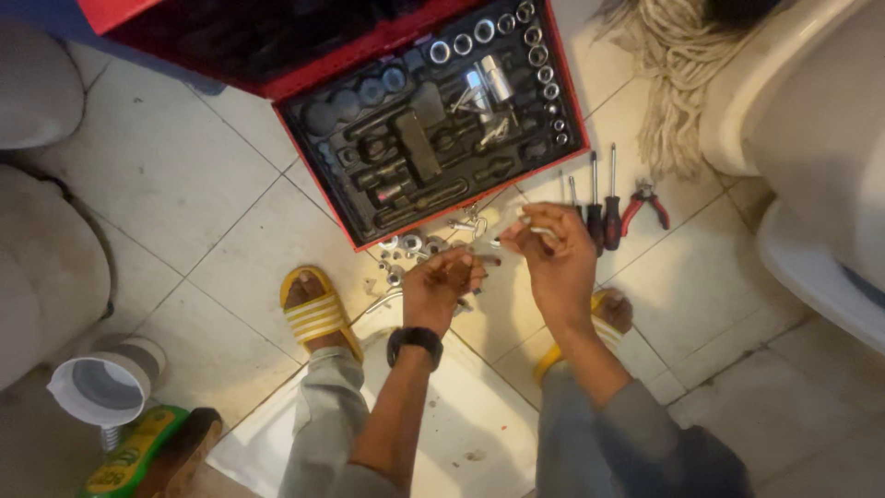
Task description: The person removes various sockets and wrench attachments from a red toolbox and places them on the floor. They then pick up the items one by one and place them back into the molded compartments inside the toolbox.
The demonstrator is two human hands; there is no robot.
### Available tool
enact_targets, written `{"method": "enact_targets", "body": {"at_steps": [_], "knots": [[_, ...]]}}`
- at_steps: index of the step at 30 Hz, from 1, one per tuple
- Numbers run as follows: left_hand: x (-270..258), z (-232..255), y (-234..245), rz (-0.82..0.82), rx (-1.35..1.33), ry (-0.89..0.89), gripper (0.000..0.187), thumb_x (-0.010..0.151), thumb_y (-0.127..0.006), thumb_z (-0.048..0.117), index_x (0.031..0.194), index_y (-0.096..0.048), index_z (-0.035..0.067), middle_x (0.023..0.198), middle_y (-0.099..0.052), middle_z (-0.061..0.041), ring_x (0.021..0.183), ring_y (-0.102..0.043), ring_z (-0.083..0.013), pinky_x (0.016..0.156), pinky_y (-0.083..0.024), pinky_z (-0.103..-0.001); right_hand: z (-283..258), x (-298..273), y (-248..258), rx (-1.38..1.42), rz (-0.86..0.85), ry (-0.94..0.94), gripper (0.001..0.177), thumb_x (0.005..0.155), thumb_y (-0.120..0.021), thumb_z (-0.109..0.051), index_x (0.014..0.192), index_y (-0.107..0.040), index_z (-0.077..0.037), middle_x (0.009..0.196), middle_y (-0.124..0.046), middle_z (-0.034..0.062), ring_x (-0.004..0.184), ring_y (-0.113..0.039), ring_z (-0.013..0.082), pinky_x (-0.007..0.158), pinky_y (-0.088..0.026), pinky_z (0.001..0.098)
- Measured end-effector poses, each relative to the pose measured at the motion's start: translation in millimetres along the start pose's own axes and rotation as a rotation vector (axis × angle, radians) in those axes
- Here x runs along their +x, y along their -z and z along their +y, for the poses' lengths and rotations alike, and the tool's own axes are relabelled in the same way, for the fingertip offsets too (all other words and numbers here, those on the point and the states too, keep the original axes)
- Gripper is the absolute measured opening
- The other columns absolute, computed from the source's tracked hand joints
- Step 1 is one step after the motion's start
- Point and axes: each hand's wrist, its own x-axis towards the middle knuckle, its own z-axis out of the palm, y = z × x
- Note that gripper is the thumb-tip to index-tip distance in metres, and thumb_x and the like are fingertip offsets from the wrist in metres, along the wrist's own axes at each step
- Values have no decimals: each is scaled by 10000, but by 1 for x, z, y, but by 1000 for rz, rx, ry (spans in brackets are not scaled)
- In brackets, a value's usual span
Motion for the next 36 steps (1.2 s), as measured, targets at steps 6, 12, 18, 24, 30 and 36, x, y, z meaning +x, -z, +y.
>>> {"method": "enact_targets", "body": {"at_steps": [6, 12, 18, 24, 30, 36], "knots": [[11, -44, 37, -9, -24, -103, 149, 971, -639, -33, 1110, -664, -79, 964, -736, -118, 815, -690, -173, 757, -582, -302, 77, -10, 16, 164, 1, -250, 193, 949, -650, 17, 1137, -636, 60, 1061, -716, 154, 933, -762, 256, 891, -647, 369], [53, -46, 60, 55, 439, -138, 247, 873, -654, 116, 1103, -712, 47, 878, -769, -88, 776, -722, -211, 693, -576, -334, 151, 5, 18, 128, 1, -318, 220, 924, -679, 12, 1142, -677, 38, 1045, -732, 120, 949, -738, 213, 884, -622, 357], [103, -63, 71, 39, 1215, -278, 316, 843, -672, 164, 1142, -734, 84, 944, -746, -196, 933, -687, -403, 815, -560, -468, 215, 24, 26, 93, 37, -548, 273, 926, -647, -55, 1188, -714, -25, 1002, -732, 62, 903, -707, 167, 832, -596, 326], [119, -79, 75, -39, 1361, -159, 473, 826, -692, 128, 1294, -638, 89, 1030, -735, -208, 988, -697, -408, 864, -571, -478, 248, 20, 24, 217, 30, -736, 350, 887, -629, -28, 1229, -693, -61, 939, -668, 35, 867, -654, 166, 881, -569, 366], [126, -80, 79, -87, 1368, -61, 599, 798, -749, 173, 1369, -576, 112, 1091, -741, -167, 1028, -713, -361, 894, -567, -444, 253, 21, 15, 247, 35, -822, 349, 901, -635, -71, 1250, -649, -76, 949, -652, 41, 861, -627, 168, 879, -557, 381], [113, -70, 79, -52, 1334, -232, 695, 798, -771, 143, 1438, -514, 59, 989, -735, -193, 956, -676, -408, 812, -549, -475, 215, 17, 16, 18, -7, -659, 340, 880, -631, -59, 1218, -660, -85, 929, -668, 26, 825, -647, 142, 792, -597, 337]]}}
